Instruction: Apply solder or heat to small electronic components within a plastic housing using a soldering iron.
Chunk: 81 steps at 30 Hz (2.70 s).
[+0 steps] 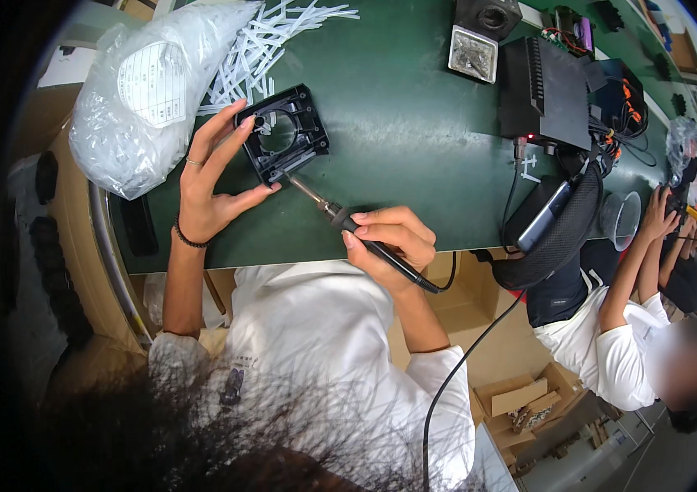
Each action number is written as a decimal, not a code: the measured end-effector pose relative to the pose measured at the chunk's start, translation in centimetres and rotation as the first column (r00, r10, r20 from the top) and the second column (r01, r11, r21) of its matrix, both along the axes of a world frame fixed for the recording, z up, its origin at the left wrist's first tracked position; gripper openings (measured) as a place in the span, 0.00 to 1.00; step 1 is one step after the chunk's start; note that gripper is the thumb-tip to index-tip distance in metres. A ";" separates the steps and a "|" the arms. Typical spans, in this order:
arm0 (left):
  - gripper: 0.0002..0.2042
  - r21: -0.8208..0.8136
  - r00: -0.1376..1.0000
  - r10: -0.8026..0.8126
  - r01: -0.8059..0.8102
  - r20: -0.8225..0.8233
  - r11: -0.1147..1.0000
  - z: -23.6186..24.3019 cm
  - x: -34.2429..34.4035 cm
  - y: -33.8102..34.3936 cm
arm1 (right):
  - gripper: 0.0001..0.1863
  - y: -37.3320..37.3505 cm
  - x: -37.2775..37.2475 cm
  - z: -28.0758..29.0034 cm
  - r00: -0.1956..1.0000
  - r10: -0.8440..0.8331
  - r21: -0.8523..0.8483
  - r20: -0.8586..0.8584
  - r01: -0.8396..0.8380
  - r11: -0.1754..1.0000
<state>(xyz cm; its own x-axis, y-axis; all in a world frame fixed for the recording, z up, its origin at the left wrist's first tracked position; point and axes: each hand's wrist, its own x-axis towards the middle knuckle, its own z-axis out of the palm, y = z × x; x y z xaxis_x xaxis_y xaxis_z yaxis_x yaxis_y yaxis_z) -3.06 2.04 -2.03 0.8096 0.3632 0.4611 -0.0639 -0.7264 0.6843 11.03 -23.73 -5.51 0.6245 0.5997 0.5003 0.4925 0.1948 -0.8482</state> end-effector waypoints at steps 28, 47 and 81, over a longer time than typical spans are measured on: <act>0.44 0.055 1.000 -0.022 0.022 -0.014 0.998 -0.4 -0.3 0.3 | 0.13 -0.3 -0.3 -0.6 0.997 -0.055 0.042 -0.048 0.057 0.997; 0.42 0.006 1.000 -0.017 0.017 0.003 1.000 -0.2 -0.2 0.2 | 0.14 -0.2 -0.6 0.3 0.992 -0.126 -0.090 -0.021 0.124 0.988; 0.32 -0.368 0.987 0.126 -0.153 -0.096 0.917 2.4 1.0 -4.8 | 0.10 4.0 12.5 6.0 0.852 -0.372 0.153 -0.369 0.451 0.879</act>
<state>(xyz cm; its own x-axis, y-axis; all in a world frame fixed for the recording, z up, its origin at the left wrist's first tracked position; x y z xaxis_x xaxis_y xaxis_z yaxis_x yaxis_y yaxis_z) -2.07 -2.78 0.42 0.7630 0.6098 0.2146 0.0768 -0.4151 0.9065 23.52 -19.70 0.53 0.9360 0.1463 0.3202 0.2805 0.2395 -0.9295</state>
